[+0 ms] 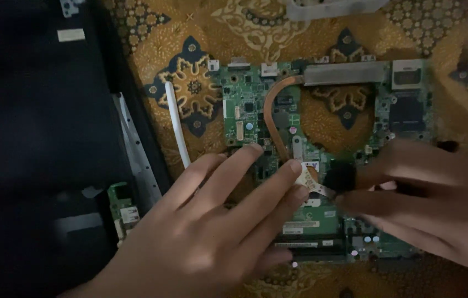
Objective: Disassembling a laptop by removing screws, the RAM module, and the motherboard
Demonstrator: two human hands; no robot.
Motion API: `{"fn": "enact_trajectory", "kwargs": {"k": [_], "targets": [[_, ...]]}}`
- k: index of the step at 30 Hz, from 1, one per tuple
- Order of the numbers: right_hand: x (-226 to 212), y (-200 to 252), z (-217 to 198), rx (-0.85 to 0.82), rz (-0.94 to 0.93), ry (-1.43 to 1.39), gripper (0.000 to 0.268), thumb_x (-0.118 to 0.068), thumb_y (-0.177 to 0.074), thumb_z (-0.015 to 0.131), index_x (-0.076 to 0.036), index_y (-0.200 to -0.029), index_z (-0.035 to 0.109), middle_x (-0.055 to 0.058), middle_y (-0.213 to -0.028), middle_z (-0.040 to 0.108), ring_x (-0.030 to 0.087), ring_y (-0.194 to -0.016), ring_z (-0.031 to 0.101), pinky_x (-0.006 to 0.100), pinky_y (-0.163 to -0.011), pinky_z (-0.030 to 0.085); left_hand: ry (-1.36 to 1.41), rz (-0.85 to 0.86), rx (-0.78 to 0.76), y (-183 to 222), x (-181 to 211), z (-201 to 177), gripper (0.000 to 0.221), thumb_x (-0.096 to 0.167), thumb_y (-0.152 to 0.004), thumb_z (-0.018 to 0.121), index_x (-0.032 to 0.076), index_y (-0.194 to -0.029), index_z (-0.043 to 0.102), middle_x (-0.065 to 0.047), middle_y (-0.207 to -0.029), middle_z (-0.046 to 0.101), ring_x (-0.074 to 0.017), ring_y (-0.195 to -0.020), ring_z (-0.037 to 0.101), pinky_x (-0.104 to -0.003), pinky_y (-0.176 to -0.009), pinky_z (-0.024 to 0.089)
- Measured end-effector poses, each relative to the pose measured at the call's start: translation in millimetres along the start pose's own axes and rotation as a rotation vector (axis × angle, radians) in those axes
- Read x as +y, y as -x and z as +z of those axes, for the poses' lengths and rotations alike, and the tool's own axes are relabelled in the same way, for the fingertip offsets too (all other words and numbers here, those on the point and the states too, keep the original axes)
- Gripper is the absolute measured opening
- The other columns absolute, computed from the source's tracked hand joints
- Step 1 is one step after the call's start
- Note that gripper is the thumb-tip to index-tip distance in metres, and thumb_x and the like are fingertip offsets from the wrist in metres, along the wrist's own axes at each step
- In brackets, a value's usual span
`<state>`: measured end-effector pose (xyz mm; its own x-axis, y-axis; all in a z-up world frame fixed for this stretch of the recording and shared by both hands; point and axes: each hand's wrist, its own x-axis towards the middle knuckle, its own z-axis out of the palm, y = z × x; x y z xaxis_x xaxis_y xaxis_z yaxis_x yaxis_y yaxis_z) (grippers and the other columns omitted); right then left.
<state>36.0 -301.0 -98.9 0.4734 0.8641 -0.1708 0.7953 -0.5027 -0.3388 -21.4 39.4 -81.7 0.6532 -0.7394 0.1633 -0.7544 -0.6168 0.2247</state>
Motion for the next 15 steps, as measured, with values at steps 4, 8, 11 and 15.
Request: {"fn": "enact_trajectory", "kwargs": {"k": [4,8,11,15], "targets": [[-1,2,2,-0.148,0.25,-0.243,0.053,-0.049,-0.088,0.069,-0.053,-0.141,0.067,-0.014,-0.13,0.063,0.016,-0.106,0.068,0.053,-0.097,0.056,0.065,-0.008,0.025,-1,-1,-1,0.063,0.054,-0.108,0.058,0.013,-0.156,0.054,-0.009,-0.161,0.047,-0.0385,-0.145,0.048,-0.058,-0.111,0.054],[13,20,11,-0.423,0.549,-0.183,0.066,-0.063,-0.083,0.067,-0.067,-0.146,0.051,-0.025,-0.122,0.073,0.008,-0.116,0.073,0.046,-0.108,0.061,0.038,-0.003,0.021,2,-2,0,0.068,0.057,-0.106,0.06,0.013,-0.157,0.052,-0.009,-0.162,0.046,-0.0382,-0.146,0.048,-0.057,-0.113,0.053],[13,25,8,-0.291,0.032,0.163,0.092,-0.079,-0.083,0.059,-0.05,-0.164,0.027,-0.013,-0.137,0.054,0.019,-0.119,0.06,0.05,-0.098,0.055,0.019,-0.001,-0.004,2,-3,0,0.072,0.06,-0.106,0.062,0.015,-0.16,0.047,-0.007,-0.165,0.041,-0.0372,-0.149,0.045,-0.056,-0.118,0.051],[-2,11,-4,-0.067,-0.227,0.307,0.132,-0.121,-0.068,0.053,-0.029,-0.161,0.034,-0.001,-0.145,0.047,0.026,-0.119,0.057,0.052,-0.092,0.055,0.035,-0.002,0.016,1,-3,1,0.065,0.056,-0.108,0.058,0.015,-0.157,0.051,-0.007,-0.163,0.044,-0.0372,-0.148,0.045,-0.056,-0.118,0.052]]}}
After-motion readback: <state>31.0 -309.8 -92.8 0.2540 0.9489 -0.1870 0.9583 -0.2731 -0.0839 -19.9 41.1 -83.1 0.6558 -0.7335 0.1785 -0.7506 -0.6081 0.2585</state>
